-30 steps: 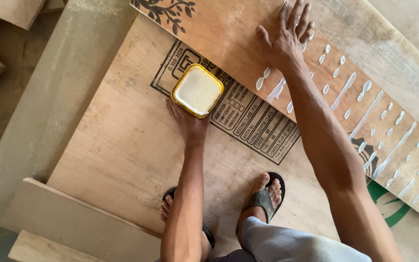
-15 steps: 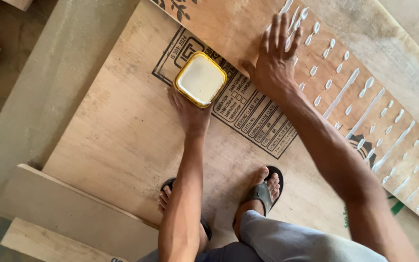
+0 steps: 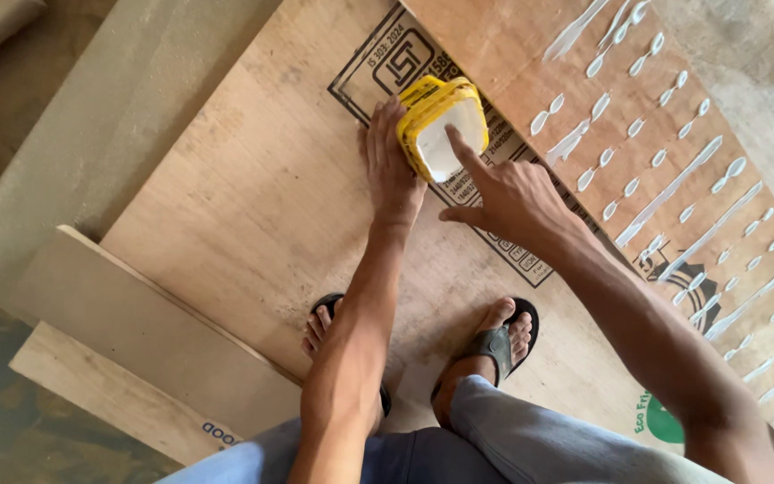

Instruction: The person applies white glue onto a wooden board by hand, spreading it in patterns across the surface. They then pick up a small wooden block.

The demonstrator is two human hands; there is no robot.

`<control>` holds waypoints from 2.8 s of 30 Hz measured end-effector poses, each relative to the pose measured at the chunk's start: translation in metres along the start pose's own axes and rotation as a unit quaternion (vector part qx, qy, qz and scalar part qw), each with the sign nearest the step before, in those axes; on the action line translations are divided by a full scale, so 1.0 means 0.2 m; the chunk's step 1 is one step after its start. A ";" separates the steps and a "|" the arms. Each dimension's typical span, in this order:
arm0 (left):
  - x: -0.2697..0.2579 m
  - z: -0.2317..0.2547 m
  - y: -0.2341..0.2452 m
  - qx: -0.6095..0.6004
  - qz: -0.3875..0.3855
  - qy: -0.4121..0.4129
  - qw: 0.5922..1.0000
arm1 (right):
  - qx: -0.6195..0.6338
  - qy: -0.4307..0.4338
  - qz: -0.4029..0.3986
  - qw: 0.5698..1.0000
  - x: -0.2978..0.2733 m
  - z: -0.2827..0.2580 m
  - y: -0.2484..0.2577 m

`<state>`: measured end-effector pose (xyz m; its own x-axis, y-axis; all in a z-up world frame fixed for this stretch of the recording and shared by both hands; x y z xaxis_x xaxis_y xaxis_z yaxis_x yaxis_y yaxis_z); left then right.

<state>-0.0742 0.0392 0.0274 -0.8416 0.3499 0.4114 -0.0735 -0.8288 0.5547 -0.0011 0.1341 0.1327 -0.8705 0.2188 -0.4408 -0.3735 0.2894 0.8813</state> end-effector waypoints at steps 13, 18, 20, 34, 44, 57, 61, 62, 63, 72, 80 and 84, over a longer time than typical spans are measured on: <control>-0.01 0.00 0.05 -0.030 0.022 0.002 0.999 | 0.317 -0.142 -0.023 0.937 -0.05 0.06 -0.02; -0.01 -0.07 0.02 0.017 -0.002 0.072 0.997 | 0.593 -0.089 -0.008 0.800 -0.08 0.02 -0.07; -0.01 -0.10 0.02 0.065 -0.004 0.093 0.994 | 0.586 -0.061 -0.045 0.807 -0.11 0.02 -0.16; 0.00 -0.14 -0.04 0.108 -0.018 0.126 0.986 | 0.075 -0.184 0.293 0.935 0.18 0.73 -0.14; 0.03 -0.10 -0.01 0.095 -0.012 0.111 0.989 | 0.039 -0.116 0.295 0.948 0.05 0.45 -0.26; 0.02 0.00 0.04 0.030 0.016 0.010 0.999 | 0.071 -0.012 0.018 0.997 -0.04 0.10 -0.10; 0.01 0.03 0.04 0.022 0.027 -0.033 0.999 | -0.006 -0.032 -0.054 0.998 0.12 0.03 -0.13; 0.01 0.03 0.04 0.024 0.021 -0.031 0.999 | 0.010 -0.032 -0.058 0.998 0.14 0.02 -0.14; 0.01 0.04 0.04 0.023 0.025 -0.035 0.999 | 0.025 -0.031 -0.062 0.997 0.14 0.02 -0.14; -0.02 -0.10 0.02 0.039 0.008 0.105 0.994 | 0.503 -0.110 -0.015 0.857 0.02 0.07 0.00; 0.02 -0.19 -0.02 0.117 -0.019 0.174 0.978 | 0.556 0.011 0.010 0.831 0.01 0.12 -0.09; 0.14 -0.22 0.00 0.148 -0.037 0.161 0.975 | 0.383 -0.036 0.284 0.878 0.15 0.63 0.08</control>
<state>-0.1202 0.0300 0.0073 -0.9679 0.2090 0.1398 -0.0232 -0.6279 0.7780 0.0071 0.2618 0.1114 -0.8145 0.5802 -0.0013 0.4630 0.6513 0.6012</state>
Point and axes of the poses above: each hand's wrist, its own x-axis towards the middle knuckle, its own y-axis out of the back of the hand, z = x × y, the point moved 9 cm from there along x, towards the middle knuckle, and after that the axes turned 6 degrees about z, right-handed, at the moved point
